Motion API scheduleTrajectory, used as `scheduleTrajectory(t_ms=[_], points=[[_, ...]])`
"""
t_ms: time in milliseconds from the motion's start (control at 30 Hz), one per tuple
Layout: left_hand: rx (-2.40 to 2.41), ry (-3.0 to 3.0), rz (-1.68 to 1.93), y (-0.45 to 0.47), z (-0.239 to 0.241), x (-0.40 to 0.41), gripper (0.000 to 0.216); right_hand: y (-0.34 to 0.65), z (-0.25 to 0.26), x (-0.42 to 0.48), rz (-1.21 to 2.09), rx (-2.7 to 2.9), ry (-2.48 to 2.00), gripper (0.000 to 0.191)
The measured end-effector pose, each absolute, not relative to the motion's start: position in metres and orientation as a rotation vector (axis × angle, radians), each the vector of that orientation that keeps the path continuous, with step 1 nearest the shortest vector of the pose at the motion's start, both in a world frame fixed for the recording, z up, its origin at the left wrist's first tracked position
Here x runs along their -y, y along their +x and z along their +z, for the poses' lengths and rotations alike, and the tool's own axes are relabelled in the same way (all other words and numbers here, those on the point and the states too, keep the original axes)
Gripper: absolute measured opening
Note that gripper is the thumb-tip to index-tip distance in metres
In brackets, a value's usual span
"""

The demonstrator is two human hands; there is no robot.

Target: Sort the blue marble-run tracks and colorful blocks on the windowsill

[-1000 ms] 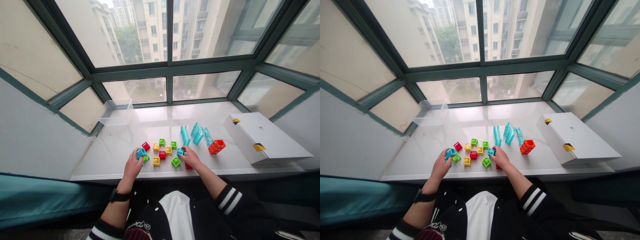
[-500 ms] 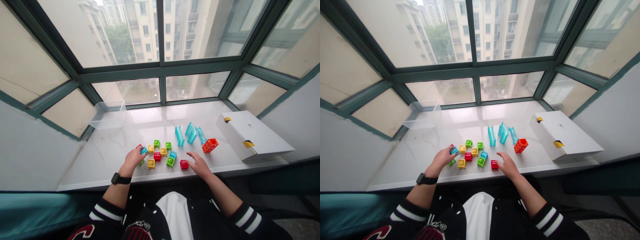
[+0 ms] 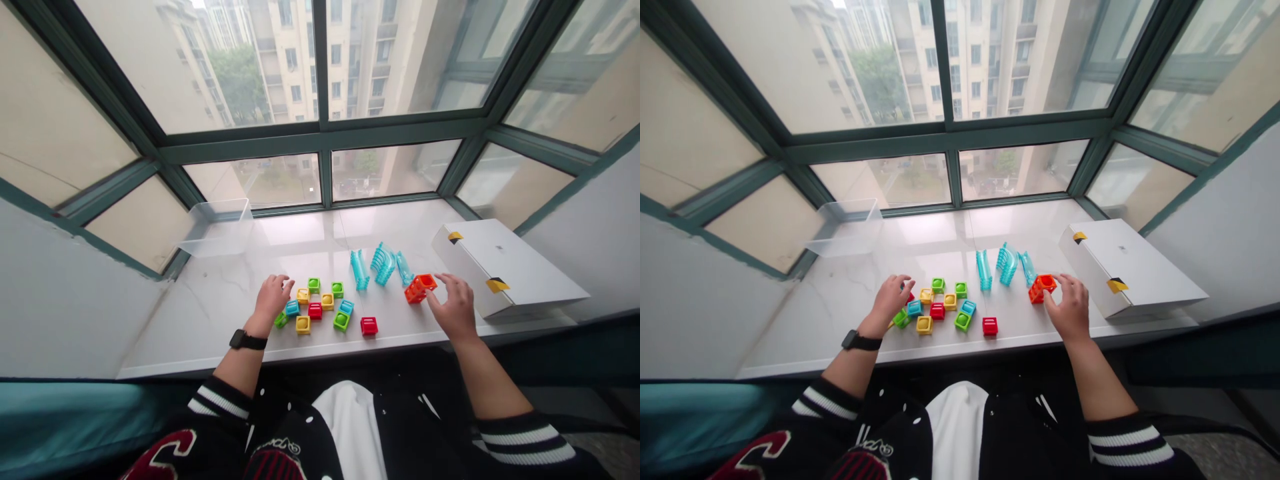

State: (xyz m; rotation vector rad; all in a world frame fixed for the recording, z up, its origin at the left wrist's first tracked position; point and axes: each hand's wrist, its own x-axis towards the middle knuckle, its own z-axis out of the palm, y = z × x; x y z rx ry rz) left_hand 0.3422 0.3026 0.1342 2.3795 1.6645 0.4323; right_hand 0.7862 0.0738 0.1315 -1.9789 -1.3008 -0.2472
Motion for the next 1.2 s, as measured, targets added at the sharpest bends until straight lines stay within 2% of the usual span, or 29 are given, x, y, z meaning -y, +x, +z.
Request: scheduleTrajectory(t_ms=[100, 167, 333, 500, 567, 700, 833, 1000, 1200], points=[[-1.690, 2.464, 0.385, 0.367, 0.122, -0.329, 0.040, 0.803, 0.118, -0.085, -0.107, 1.285, -2.124, 0.065], [-1.695, 2.472, 0.344, 0.383, 0.112, -0.341, 0.041, 0.806, 0.110, -0.094, 0.033, 1.310, -2.162, 0.067], [-1.665, 2.455, 0.231, 0.403, 0.092, -0.351, 0.040, 0.796, 0.105, -0.107, 0.161, 1.304, -2.236, 0.055], [-1.674, 2.429, 0.273, 0.393, 0.093, -0.342, 0.052, 0.784, 0.122, -0.097, 0.257, 1.397, -2.089, 0.045], [-1.591, 2.421, 0.429, 0.386, 0.101, -0.327, 0.050, 0.775, 0.135, -0.090, 0.333, 1.418, -1.952, 0.045], [-1.099, 2.413, 0.798, 0.390, 0.122, -0.266, 0.046, 0.731, 0.165, -0.091, 0.496, 1.454, -1.650, 0.049], [-0.769, 2.417, 0.777, 0.410, 0.134, -0.200, 0.077, 0.664, 0.176, -0.109, 0.786, 1.510, -1.345, 0.044], [-0.996, 2.257, 0.763, 0.401, 0.116, -0.174, 0.048, 0.620, 0.155, -0.123, 0.924, 1.429, -1.295, 0.043], [-1.275, 2.325, 0.469, 0.374, 0.087, -0.161, 0.046, 0.632, 0.130, -0.143, 0.693, 1.450, -1.459, 0.044]])
